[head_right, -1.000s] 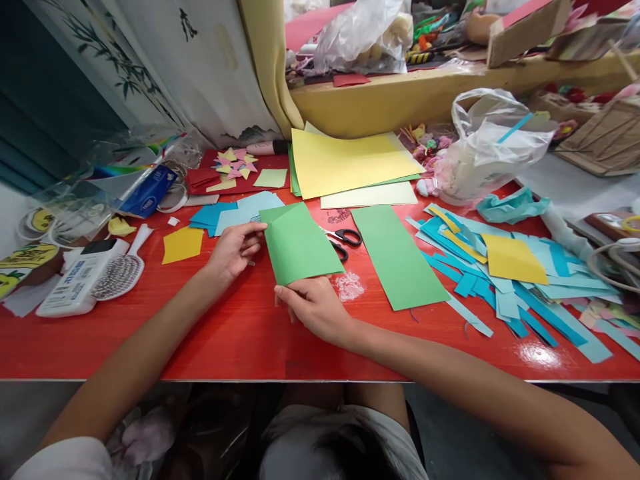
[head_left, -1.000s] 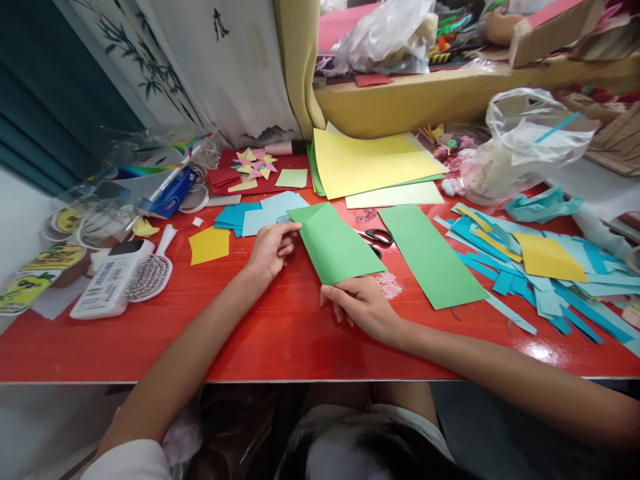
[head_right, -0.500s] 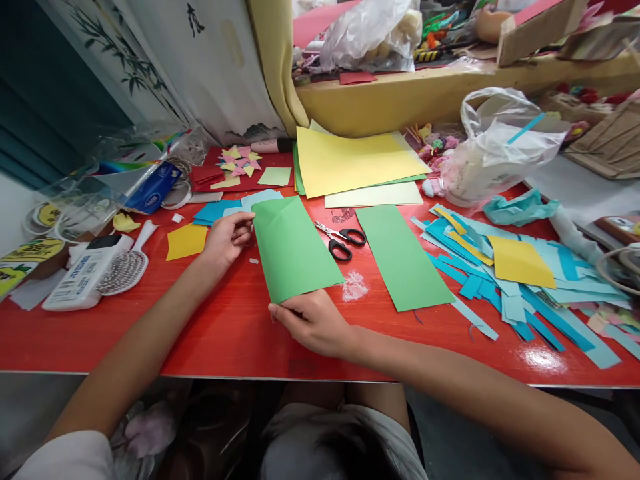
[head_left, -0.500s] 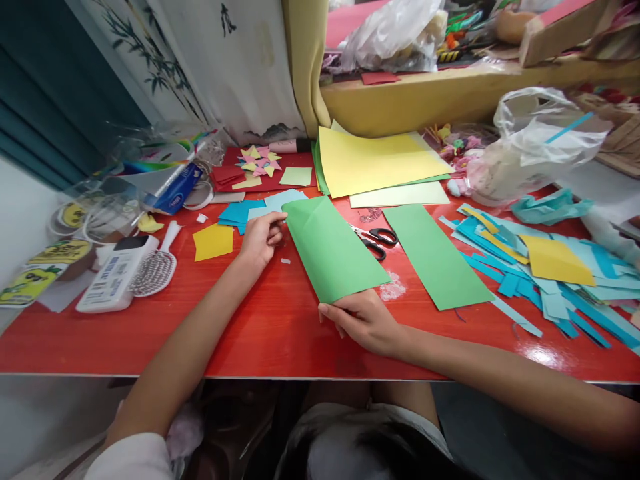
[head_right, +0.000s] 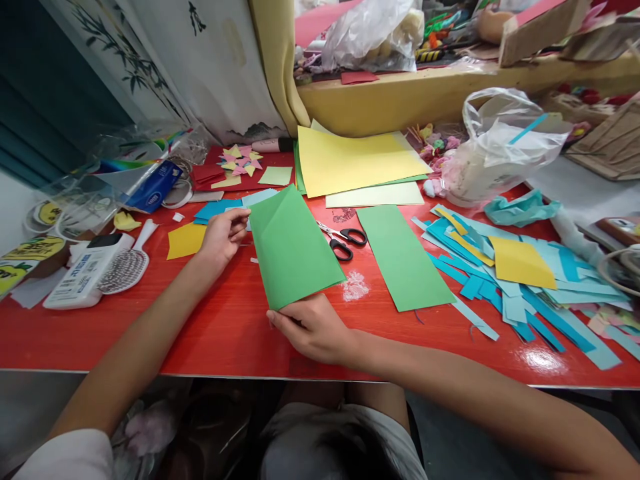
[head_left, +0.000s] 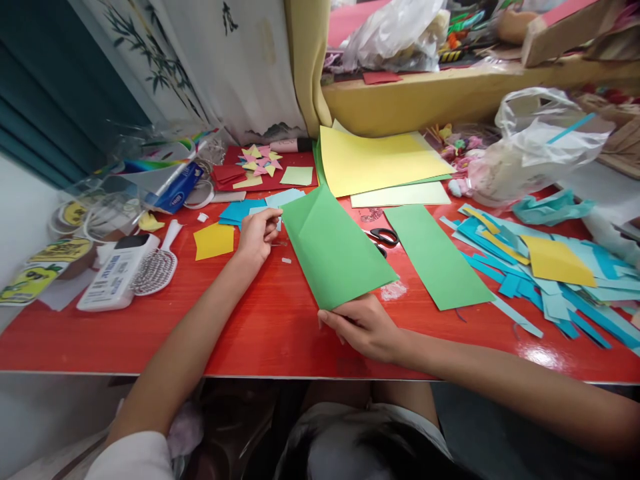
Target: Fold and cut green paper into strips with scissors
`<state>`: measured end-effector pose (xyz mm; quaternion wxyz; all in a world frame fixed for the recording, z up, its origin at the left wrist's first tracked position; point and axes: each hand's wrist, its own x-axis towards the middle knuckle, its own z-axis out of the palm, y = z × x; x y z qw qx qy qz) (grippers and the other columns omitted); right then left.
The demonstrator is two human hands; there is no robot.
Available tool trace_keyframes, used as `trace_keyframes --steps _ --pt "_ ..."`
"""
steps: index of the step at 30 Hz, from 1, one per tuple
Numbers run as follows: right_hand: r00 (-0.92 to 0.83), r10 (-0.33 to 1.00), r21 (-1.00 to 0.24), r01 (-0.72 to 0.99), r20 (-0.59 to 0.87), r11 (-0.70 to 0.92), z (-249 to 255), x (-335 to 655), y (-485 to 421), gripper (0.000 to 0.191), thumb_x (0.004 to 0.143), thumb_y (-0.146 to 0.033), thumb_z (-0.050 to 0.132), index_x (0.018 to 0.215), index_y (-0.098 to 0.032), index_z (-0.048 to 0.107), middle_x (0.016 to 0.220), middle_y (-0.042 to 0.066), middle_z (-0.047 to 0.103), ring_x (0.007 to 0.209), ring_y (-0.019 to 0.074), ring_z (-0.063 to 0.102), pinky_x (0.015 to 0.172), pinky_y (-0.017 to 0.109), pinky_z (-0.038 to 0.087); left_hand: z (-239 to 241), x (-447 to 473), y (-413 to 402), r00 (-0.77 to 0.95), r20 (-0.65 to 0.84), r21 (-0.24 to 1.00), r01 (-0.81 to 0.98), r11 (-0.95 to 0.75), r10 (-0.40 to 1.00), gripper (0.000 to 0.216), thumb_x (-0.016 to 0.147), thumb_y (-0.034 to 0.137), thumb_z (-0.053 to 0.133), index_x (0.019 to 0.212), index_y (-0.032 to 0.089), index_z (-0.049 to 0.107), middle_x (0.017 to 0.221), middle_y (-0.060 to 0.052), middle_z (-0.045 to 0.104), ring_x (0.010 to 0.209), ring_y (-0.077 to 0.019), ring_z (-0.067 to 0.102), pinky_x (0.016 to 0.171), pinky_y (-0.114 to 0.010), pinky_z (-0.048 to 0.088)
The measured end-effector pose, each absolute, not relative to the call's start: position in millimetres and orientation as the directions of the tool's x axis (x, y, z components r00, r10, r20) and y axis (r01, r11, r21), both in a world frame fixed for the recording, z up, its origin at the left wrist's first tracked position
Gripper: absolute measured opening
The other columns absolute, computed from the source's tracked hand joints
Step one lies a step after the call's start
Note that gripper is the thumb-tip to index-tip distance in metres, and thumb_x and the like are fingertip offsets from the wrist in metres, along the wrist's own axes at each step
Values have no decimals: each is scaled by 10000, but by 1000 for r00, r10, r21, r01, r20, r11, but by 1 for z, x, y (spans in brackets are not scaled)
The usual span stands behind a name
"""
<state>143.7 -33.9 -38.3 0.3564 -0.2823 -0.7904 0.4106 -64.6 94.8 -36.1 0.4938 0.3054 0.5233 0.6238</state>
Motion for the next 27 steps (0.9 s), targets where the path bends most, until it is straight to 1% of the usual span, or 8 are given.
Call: trace_keyframes --steps 7,12,16,19,22,23,25,27 --pt "-559 805 -905 211 199 370 -36 144 -35 404 892 -264 444 520 -138 536 414 -18 468 408 61 414 438 198 285 -37 -72 99 -341 -133 950 -310 23 931 208 548 112 650 483 131 454 457 54 454 310 11 228 283 -163 107" --pt "-539 828 -930 205 153 305 -37 143 -34 373 890 -294 449 606 -125 623 405 -23 465 406 69 418 439 197 305 -37 -74 100 -360 -109 948 -318 -11 926 199 543 127 656 492 127 464 461 56 461 312 13 218 285 -162 104" --pt "-521 842 -928 224 143 296 -36 143 -33 388 887 -291 451 575 -126 613 401 -22 464 397 66 413 437 201 300 -38 -75 101 -364 -124 945 -328 -3 923 184 550 131 650 496 128 475 460 57 455 309 14 221 281 -162 102" --pt "-519 844 -936 216 131 278 -35 144 -37 370 880 -278 461 581 -128 618 402 -25 465 398 66 422 436 199 308 -36 -82 103 -374 -132 940 -342 -4 918 132 574 130 644 527 121 521 471 55 456 309 18 206 275 -158 104" --pt "-545 831 -958 162 113 236 -34 144 -40 338 882 -268 462 617 -135 624 439 -21 501 434 72 464 462 192 347 -29 -91 104 -396 -107 938 -345 -40 912 36 630 112 603 596 115 591 500 48 478 315 22 187 271 -152 108" --pt "-531 839 -965 139 115 220 -35 144 -40 333 889 -275 457 636 -139 624 460 -18 519 450 74 478 475 192 361 -25 -93 103 -399 -89 938 -342 -58 912 40 647 109 590 612 118 606 508 45 484 319 21 188 271 -151 111" --pt "-457 879 -974 97 138 203 -36 145 -38 334 906 -310 443 675 -147 621 498 -16 543 460 74 485 483 194 375 -18 -91 100 -370 -35 939 -330 -96 929 58 674 124 582 638 124 628 517 39 489 325 15 197 273 -151 118" --pt "-373 913 -978 58 164 199 -37 145 -35 356 921 -348 426 682 -155 605 523 -18 549 436 64 462 470 197 373 -9 -84 93 -246 18 946 -309 -96 969 99 702 183 589 656 122 651 497 36 472 324 7 187 277 -157 120"
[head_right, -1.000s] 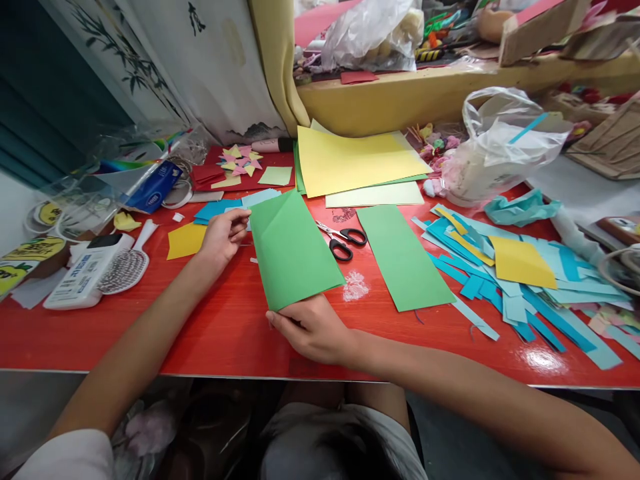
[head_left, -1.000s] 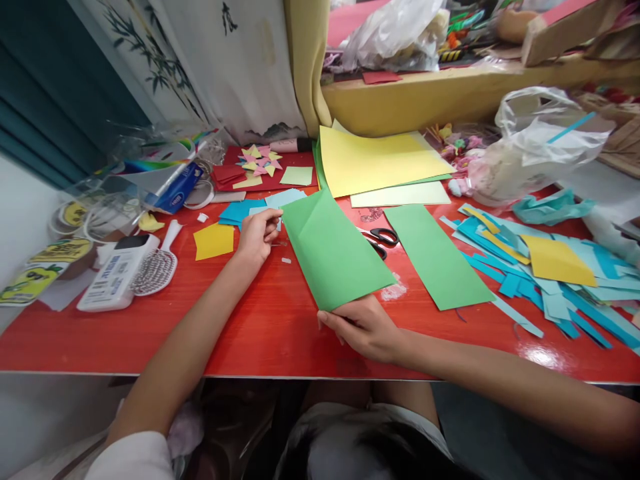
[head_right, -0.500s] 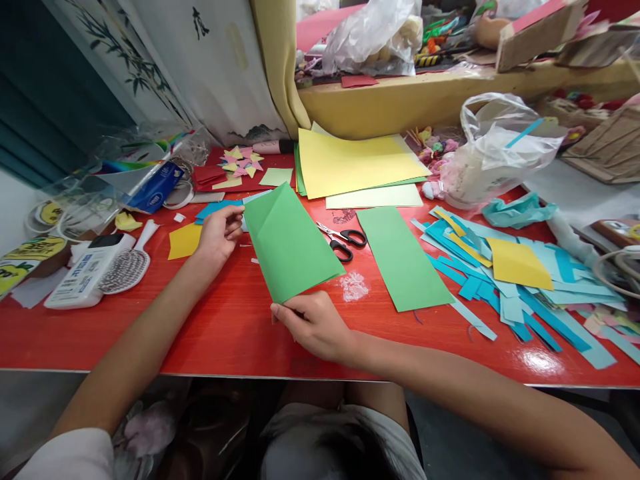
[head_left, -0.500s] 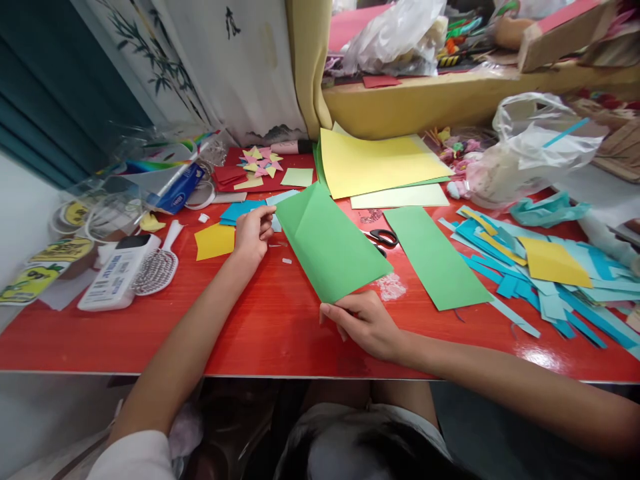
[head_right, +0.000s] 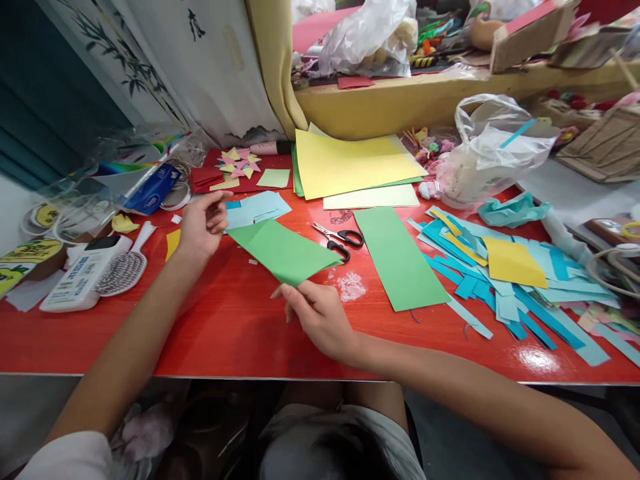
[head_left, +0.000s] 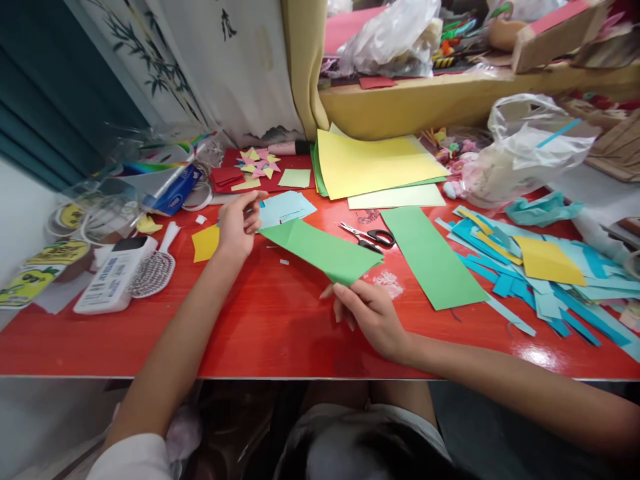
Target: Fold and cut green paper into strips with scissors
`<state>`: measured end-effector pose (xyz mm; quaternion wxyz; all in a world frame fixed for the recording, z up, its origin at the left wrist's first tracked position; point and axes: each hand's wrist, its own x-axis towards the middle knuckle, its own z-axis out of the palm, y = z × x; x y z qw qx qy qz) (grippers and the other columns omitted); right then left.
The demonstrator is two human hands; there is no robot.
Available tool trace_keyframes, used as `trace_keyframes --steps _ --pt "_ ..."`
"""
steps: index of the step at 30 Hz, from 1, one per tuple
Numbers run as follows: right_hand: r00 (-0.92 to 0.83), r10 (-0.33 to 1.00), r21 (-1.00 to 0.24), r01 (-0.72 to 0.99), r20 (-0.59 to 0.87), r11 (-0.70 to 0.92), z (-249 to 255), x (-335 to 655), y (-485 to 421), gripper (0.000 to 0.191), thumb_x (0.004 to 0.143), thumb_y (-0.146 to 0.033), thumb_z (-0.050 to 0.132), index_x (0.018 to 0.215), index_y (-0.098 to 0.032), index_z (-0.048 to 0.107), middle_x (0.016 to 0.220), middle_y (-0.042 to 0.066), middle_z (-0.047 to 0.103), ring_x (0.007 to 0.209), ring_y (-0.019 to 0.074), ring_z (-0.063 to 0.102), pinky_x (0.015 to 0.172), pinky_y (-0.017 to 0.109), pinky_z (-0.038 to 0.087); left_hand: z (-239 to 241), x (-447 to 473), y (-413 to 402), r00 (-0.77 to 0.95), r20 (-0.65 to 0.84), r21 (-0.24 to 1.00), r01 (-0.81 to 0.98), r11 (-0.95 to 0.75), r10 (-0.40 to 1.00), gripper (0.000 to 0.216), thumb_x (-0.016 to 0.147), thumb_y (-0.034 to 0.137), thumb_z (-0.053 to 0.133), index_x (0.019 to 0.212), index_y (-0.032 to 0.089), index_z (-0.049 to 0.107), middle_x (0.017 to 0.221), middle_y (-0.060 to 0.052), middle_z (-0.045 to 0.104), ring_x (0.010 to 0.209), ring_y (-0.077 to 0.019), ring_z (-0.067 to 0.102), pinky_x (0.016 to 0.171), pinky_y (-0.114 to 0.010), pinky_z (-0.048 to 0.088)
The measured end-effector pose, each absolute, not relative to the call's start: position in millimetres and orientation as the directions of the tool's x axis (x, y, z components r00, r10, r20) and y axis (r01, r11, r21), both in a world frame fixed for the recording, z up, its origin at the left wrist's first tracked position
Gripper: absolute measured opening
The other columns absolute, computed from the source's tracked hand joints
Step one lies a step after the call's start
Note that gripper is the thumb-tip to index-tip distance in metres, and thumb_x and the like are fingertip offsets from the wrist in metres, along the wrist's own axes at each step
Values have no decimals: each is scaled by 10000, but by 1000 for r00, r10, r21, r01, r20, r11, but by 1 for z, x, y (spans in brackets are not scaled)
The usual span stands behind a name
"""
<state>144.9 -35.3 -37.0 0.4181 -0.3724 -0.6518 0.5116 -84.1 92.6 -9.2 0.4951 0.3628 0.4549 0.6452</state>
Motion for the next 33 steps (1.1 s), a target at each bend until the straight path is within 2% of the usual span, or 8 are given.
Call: trace_keyframes --steps 7,11,13,16,19,22,29,33 --pt "-342 925 -986 -81 163 144 -34 148 -28 327 947 -383 377 836 -160 589 596 -33 552 410 51 445 418 193 364 26 -61 49 562 -143 987 142 75 815 417 677 481 647 423 152 609 310 -22 390 284 -56 278 310 -216 172" --pt "-251 939 -969 -130 236 209 -19 160 -12 313 931 -377 426 736 -167 551 532 -42 522 403 58 440 405 198 349 32 -38 26 661 -20 884 363 -296 750 295 761 387 599 563 187 688 421 -30 526 382 -102 425 394 -234 321" --pt "-189 945 -959 -149 268 242 -11 167 -4 328 925 -379 435 688 -175 533 484 -44 487 389 65 420 388 206 332 24 -25 18 497 345 716 410 -566 796 231 795 319 570 637 200 689 537 -23 602 450 -98 467 451 -227 367" --pt "-103 935 -940 -85 339 331 -6 172 -3 353 926 -364 429 629 -190 505 446 -40 443 396 78 406 401 222 335 8 -12 11 367 750 296 558 -775 550 165 770 241 608 915 231 686 747 -28 671 579 -107 550 519 -226 401" --pt "-164 863 -866 77 478 494 -7 170 -13 385 941 -310 399 580 -195 467 455 -30 455 427 79 428 444 228 356 -2 -9 5 521 813 -85 546 -833 259 302 745 243 643 1046 274 640 786 -12 668 563 -98 551 479 -232 370" --pt "-266 757 -744 168 597 647 -9 167 -22 390 948 -250 369 566 -196 425 463 -31 462 424 71 433 436 226 333 -1 -10 -1 600 788 -229 498 -836 141 228 770 254 623 996 275 642 753 -3 654 482 -80 504 406 -247 299" --pt "-343 631 -570 271 696 776 -7 170 -24 373 917 -187 365 548 -211 405 431 -29 449 393 86 392 428 264 289 -3 -23 11 625 673 75 475 -877 396 190 744 321 652 934 328 659 772 -3 656 498 -109 515 405 -264 297" --pt "-440 677 -656 228 589 719 -14 169 -20 330 842 -194 457 517 -222 408 428 -27 450 419 104 405 455 271 310 -7 -63 55 504 529 96 764 -638 683 203 806 263 539 970 230 654 901 -92 653 923 -250 599 800 -388 439"
